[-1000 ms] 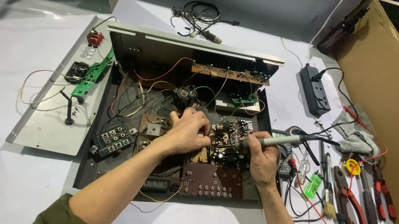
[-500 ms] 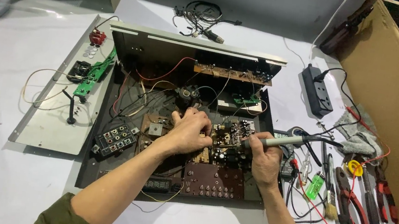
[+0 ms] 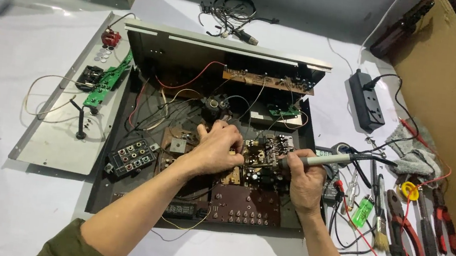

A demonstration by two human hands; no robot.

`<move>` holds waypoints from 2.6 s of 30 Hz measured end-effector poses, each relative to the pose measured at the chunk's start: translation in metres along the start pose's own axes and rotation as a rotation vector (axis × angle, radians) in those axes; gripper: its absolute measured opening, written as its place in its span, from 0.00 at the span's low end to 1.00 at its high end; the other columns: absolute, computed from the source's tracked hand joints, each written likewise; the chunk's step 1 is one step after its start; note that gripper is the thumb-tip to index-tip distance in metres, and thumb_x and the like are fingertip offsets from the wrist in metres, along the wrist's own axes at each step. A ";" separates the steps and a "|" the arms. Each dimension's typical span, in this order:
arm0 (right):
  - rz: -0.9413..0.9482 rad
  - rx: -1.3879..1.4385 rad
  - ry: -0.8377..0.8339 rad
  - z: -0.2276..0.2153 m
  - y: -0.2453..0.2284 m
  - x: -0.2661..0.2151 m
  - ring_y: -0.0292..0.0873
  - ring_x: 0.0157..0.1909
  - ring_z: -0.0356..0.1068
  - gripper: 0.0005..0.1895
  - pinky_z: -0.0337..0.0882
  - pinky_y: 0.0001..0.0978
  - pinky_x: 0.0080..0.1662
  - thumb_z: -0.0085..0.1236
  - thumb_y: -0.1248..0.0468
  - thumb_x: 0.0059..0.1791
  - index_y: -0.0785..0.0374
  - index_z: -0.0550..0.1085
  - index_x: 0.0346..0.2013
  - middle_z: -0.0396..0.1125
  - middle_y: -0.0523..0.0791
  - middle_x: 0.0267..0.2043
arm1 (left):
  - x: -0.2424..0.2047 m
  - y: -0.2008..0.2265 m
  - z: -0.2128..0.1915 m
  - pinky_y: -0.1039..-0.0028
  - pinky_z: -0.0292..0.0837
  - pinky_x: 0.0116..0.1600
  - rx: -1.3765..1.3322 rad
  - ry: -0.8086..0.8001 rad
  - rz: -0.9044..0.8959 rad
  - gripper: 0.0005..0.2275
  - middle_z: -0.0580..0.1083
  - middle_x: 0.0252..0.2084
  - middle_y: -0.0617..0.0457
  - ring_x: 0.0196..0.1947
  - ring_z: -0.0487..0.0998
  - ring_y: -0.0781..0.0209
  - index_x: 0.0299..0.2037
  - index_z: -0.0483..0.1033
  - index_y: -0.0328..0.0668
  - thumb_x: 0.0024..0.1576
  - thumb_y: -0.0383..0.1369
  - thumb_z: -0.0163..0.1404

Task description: Soldering components and wires on a circuit board inside an electronic device using a soldering iron.

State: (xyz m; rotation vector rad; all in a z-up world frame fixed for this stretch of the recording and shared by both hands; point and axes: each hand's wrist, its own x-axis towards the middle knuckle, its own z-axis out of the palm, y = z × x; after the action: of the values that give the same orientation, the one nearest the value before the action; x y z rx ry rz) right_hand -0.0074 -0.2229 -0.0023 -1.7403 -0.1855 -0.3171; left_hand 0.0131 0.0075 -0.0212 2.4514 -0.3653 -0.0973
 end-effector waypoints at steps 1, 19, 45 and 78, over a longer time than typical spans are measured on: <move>-0.002 0.001 0.000 0.000 -0.001 0.002 0.39 0.30 0.68 0.10 0.72 0.36 0.40 0.59 0.62 0.53 0.63 0.78 0.30 0.70 0.49 0.21 | 0.001 0.000 -0.001 0.41 0.50 0.53 0.001 0.001 0.001 0.05 0.70 0.40 0.53 0.59 0.64 0.44 0.25 0.73 0.50 0.48 0.38 0.54; 0.029 0.001 -0.021 0.000 -0.003 -0.001 0.41 0.31 0.70 0.12 0.73 0.40 0.43 0.58 0.59 0.54 0.63 0.78 0.30 0.72 0.50 0.24 | -0.001 0.001 -0.001 0.40 0.49 0.52 -0.012 0.012 0.012 0.05 0.70 0.40 0.53 0.59 0.63 0.44 0.25 0.72 0.49 0.48 0.37 0.54; -0.024 0.004 -0.027 -0.002 0.000 0.004 0.40 0.30 0.70 0.11 0.73 0.36 0.40 0.57 0.62 0.53 0.65 0.77 0.30 0.72 0.51 0.23 | -0.006 0.013 -0.012 0.41 0.48 0.54 -0.028 -0.028 -0.005 0.05 0.69 0.39 0.52 0.59 0.63 0.44 0.26 0.72 0.49 0.49 0.36 0.53; 0.000 0.001 0.021 0.000 -0.007 -0.001 0.39 0.32 0.71 0.11 0.72 0.35 0.41 0.57 0.61 0.53 0.64 0.77 0.29 0.74 0.51 0.25 | -0.038 0.046 -0.100 0.65 0.66 0.51 0.111 -0.052 -0.090 0.08 0.77 0.39 0.51 0.44 0.79 0.52 0.43 0.80 0.42 0.57 0.33 0.52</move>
State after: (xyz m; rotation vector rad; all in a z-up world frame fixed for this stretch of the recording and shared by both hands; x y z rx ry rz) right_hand -0.0108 -0.2212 0.0041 -1.7355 -0.1709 -0.3353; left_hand -0.0176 0.0438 0.0850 2.5793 -0.2894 -0.1846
